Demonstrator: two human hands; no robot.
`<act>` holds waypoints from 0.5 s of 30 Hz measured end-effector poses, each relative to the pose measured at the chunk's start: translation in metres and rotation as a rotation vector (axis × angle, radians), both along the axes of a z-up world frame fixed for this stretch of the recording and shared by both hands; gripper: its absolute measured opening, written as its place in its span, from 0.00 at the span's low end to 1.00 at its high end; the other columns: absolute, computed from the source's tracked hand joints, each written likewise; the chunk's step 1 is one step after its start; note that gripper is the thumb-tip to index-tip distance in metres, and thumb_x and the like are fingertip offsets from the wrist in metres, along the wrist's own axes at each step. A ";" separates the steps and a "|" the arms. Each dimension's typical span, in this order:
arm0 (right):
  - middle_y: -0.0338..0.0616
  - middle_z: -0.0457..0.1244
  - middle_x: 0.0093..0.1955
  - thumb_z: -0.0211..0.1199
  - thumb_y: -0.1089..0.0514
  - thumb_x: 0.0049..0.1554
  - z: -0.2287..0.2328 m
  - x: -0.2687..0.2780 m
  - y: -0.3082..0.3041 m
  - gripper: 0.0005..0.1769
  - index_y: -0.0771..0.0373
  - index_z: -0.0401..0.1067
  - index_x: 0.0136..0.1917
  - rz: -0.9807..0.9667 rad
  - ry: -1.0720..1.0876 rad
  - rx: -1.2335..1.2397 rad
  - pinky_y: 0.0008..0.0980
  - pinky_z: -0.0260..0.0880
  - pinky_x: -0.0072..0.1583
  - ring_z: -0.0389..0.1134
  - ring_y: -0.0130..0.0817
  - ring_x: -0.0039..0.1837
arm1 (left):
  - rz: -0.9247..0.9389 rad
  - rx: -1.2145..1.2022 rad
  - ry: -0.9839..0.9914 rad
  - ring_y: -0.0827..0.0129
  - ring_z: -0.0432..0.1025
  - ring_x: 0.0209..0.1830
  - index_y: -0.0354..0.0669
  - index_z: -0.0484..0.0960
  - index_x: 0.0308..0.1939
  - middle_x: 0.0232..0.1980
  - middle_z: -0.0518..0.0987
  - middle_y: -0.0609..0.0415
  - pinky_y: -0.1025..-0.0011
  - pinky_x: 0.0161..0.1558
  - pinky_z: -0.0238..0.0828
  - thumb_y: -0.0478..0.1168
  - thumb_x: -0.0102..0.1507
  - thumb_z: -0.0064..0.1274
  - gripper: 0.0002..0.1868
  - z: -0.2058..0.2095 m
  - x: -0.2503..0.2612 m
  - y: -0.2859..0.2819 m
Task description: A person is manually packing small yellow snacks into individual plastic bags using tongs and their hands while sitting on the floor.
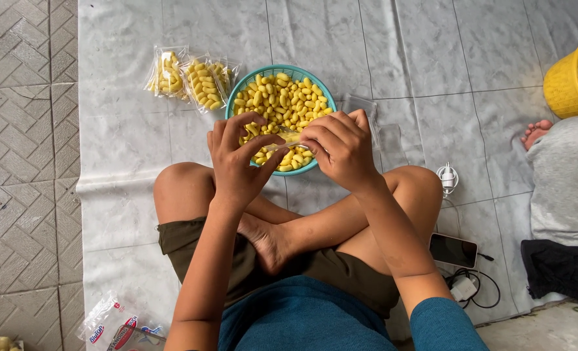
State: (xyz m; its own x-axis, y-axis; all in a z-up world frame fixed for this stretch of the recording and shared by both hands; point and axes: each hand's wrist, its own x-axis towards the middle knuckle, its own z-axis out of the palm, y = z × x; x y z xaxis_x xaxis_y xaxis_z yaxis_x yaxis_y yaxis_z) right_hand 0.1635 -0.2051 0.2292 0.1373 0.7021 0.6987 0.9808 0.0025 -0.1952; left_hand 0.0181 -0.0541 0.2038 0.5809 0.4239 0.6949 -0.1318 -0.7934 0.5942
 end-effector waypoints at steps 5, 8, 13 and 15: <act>0.32 0.66 0.43 0.61 0.55 0.65 0.008 -0.006 0.003 0.07 0.54 0.74 0.44 0.013 0.000 -0.003 0.36 0.58 0.49 0.68 0.35 0.48 | 0.004 0.051 -0.028 0.61 0.63 0.45 0.55 0.88 0.33 0.55 0.75 0.56 0.63 0.45 0.56 0.43 0.58 0.71 0.06 0.003 0.004 0.001; 0.33 0.66 0.43 0.62 0.56 0.64 0.010 -0.008 0.004 0.05 0.54 0.75 0.45 0.033 0.018 -0.004 0.36 0.58 0.49 0.68 0.37 0.48 | 0.037 0.107 -0.049 0.61 0.64 0.46 0.56 0.87 0.30 0.57 0.75 0.56 0.64 0.45 0.55 0.43 0.57 0.71 0.06 -0.001 0.006 0.002; 0.37 0.65 0.45 0.65 0.57 0.61 0.009 -0.009 0.005 0.03 0.56 0.75 0.46 0.072 0.057 -0.002 0.37 0.59 0.49 0.66 0.41 0.50 | 0.086 0.172 -0.075 0.61 0.65 0.46 0.58 0.86 0.29 0.59 0.75 0.56 0.65 0.44 0.54 0.43 0.55 0.71 0.07 -0.009 0.007 0.001; 0.38 0.65 0.45 0.65 0.58 0.61 0.008 -0.009 0.006 0.02 0.56 0.75 0.47 0.086 0.086 -0.003 0.37 0.60 0.49 0.66 0.41 0.50 | 0.106 0.179 -0.073 0.60 0.65 0.44 0.55 0.86 0.29 0.59 0.75 0.54 0.64 0.43 0.56 0.43 0.57 0.70 0.07 -0.011 0.007 0.001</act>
State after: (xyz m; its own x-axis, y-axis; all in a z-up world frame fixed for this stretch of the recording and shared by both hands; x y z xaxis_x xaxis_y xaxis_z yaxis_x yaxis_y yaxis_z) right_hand 0.1544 -0.1992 0.2375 0.1362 0.7160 0.6847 0.9565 0.0848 -0.2790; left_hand 0.0247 -0.0533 0.1932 0.4849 0.3461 0.8031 -0.0801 -0.8969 0.4349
